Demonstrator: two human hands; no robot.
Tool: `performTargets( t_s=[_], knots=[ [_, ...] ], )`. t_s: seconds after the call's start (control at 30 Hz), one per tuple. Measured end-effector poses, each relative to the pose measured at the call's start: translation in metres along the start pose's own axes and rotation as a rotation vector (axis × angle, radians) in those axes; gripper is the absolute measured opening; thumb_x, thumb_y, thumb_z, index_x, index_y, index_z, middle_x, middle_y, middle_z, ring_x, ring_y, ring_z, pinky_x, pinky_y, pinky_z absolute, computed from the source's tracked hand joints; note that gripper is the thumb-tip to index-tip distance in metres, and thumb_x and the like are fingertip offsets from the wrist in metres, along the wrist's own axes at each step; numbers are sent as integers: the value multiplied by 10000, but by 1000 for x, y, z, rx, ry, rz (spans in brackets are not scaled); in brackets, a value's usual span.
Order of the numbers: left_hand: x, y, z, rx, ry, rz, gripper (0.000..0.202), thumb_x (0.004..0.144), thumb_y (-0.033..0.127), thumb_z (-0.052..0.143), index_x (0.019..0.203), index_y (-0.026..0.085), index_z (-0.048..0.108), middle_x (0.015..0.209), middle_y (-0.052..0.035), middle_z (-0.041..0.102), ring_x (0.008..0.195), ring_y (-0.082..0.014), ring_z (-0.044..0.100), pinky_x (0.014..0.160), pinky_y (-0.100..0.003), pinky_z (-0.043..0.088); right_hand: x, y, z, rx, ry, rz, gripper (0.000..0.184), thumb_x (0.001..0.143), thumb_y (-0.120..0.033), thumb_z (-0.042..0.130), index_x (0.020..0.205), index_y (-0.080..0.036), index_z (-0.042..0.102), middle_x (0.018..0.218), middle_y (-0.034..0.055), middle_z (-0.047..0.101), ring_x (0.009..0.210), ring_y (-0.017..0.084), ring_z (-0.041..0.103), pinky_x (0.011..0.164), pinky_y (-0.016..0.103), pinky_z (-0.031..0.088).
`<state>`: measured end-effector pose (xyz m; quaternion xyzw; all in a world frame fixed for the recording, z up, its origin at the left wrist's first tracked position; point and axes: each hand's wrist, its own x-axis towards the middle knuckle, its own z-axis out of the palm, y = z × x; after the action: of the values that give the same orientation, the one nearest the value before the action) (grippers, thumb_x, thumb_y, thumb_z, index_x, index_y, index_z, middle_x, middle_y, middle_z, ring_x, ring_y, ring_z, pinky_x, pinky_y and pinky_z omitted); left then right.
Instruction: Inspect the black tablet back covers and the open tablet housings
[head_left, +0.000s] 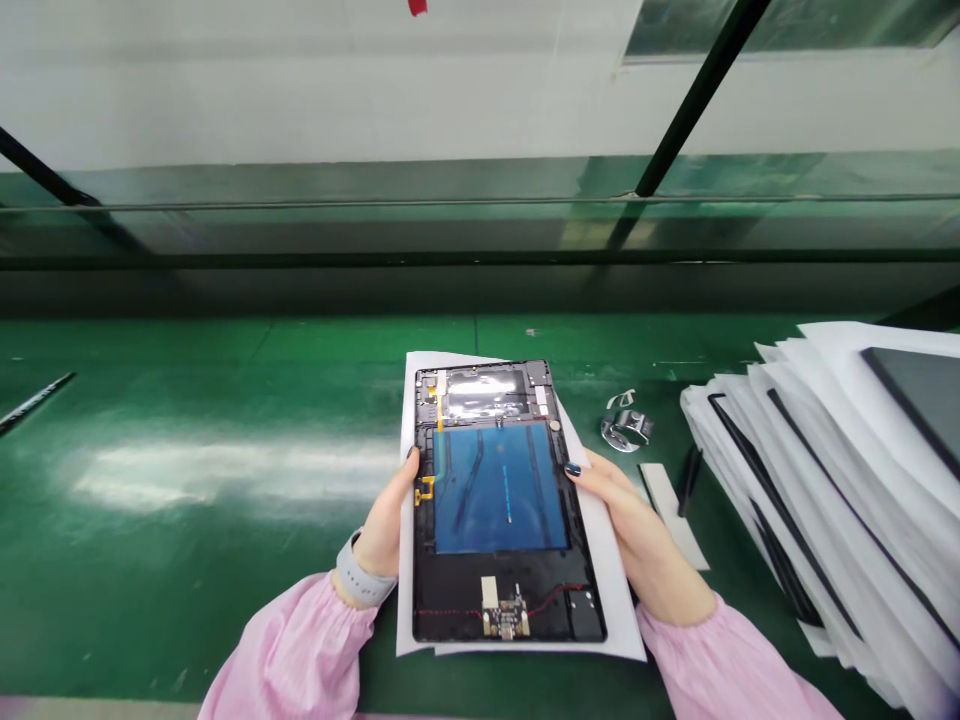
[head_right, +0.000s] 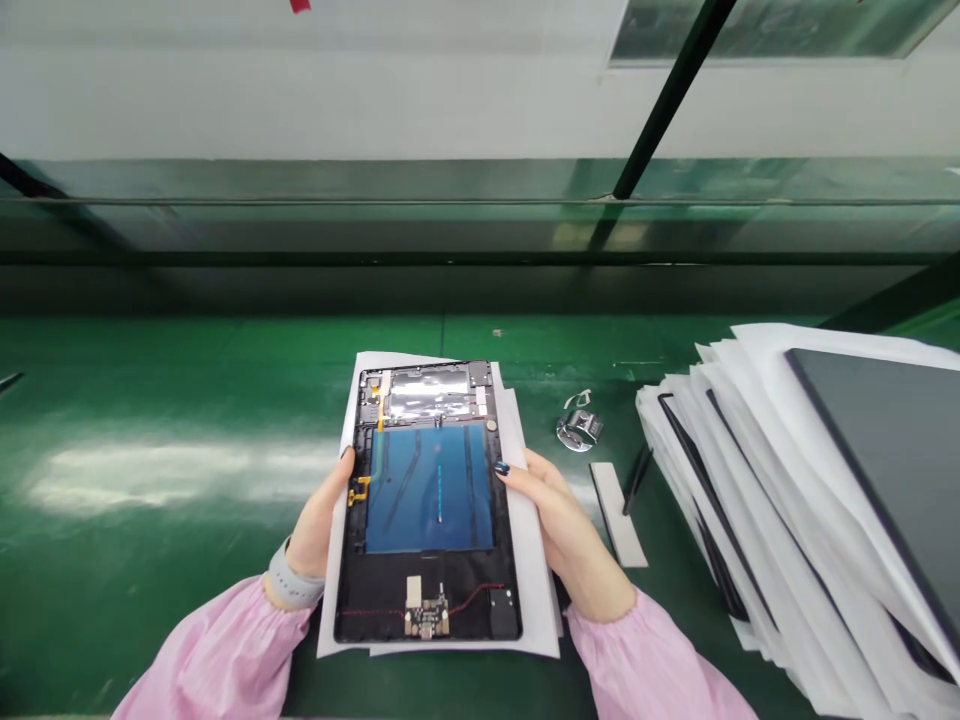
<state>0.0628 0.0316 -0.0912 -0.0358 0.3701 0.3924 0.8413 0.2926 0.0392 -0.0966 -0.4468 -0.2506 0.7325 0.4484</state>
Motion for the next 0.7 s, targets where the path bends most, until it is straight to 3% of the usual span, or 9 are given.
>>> performTargets(
  t_s=[0.1,0.2,0.3,0.43,0.7],
  knots=[
    [0,-1,-3,16,-19,-6,671,1048,453,215,939,99,775,814,-123,789,995,-292,737,1049,-443,491,0,0,-1,0,24,-21,314,671,-366,879,905,-202,750,759,15,743,679,211,700,614,276,558],
    [3,-1,-8,18,-89,-4,582,1039,454,293,1071,107,758,937,-128,792,1070,-308,708,1064,-470,474,2,1,-1,10,43,-28,319,660,-343,883,917,-199,760,777,7,741,635,171,672,568,234,530],
    [8,1,-16,15,-265,-4,500,1039,393,341,1140,120,748,1037,-118,782,1132,-306,678,1086,-447,453,2,1,-1,9,46,-27,311,664,-338,875,922,-206,765,794,12,739,639,175,669,555,235,523],
    [12,4,-24,10,-479,-51,401,1009,361,479,1214,111,718,1139,-101,755,1115,-280,688,1094,-362,445,-1,-1,1,17,30,-37,301,683,-332,863,950,-229,772,829,11,750,719,185,695,664,244,554],
    [13,6,-22,5,-483,-54,358,988,356,540,1193,136,735,1094,-78,769,1081,-281,703,1115,-360,419,-4,-2,4,56,26,-28,274,724,-291,844,980,-234,761,921,27,767,831,223,719,716,271,559]
  ],
)
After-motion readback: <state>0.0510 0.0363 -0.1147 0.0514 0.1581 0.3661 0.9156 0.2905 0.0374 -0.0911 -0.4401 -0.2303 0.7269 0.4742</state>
